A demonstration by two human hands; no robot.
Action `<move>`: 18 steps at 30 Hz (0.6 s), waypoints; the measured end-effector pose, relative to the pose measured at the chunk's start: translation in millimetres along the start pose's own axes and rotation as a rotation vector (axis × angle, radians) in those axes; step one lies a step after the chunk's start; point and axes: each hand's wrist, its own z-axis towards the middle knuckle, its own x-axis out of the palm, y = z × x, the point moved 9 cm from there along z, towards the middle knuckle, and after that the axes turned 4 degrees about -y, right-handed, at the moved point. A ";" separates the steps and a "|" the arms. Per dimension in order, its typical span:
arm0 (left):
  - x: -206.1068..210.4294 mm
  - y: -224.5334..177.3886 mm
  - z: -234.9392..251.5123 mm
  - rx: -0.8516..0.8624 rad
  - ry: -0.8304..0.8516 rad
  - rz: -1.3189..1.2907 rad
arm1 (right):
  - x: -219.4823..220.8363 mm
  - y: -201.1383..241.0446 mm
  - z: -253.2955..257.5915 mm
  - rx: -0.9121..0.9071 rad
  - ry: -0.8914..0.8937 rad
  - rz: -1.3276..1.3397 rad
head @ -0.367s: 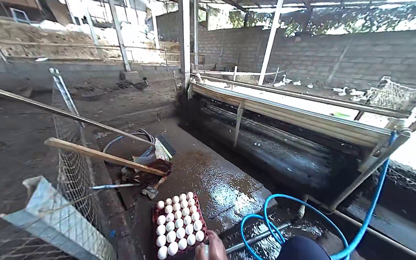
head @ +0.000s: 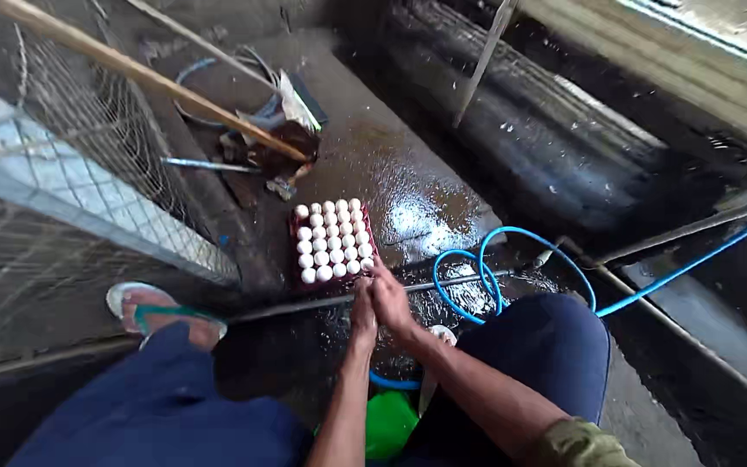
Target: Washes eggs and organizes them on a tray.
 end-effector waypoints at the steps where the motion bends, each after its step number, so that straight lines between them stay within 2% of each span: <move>1: 2.9 -0.3 1.1 -0.035 0.033 0.000 | -3.0 -6.3 8.9 0.068 -0.015 0.040; 2: 4.1 -2.1 1.5 -0.053 0.039 0.004 | -3.3 -10.9 12.7 0.129 -0.029 0.068; 3: 2.2 -4.1 2.3 -0.046 0.004 0.024 | -1.5 -7.8 8.1 0.112 -0.030 0.050; 5: -0.5 -4.4 3.0 -0.009 -0.005 0.039 | 4.3 3.2 -9.3 -0.043 0.009 -0.005; 6: -0.1 -3.1 1.2 -0.047 0.017 0.017 | 3.5 1.7 -9.1 -0.066 0.005 -0.001; 7: 1.9 -2.3 -1.7 -0.116 0.052 0.001 | 0.2 -5.7 0.4 0.002 0.018 0.034; 10: 10.1 -6.4 -9.0 -0.269 0.095 0.028 | -5.0 -36.2 27.2 0.482 0.033 0.298; 11: 9.1 -6.6 -9.4 -0.274 0.100 0.022 | -5.2 -38.5 25.5 0.543 0.008 0.355; 12: 7.1 -8.4 -5.8 -0.225 0.077 0.011 | -6.8 -34.6 23.0 0.499 -0.036 0.358; 14: 1.6 -5.5 6.7 -0.092 0.049 -0.094 | -7.5 -12.9 13.2 0.238 -0.054 0.212; 16: -0.3 -5.6 8.1 -0.048 0.030 -0.117 | -5.2 2.0 3.9 0.029 -0.031 0.080; 18: 0.8 -5.6 3.5 -0.067 0.037 0.027 | -10.7 -6.4 8.1 0.099 -0.096 0.088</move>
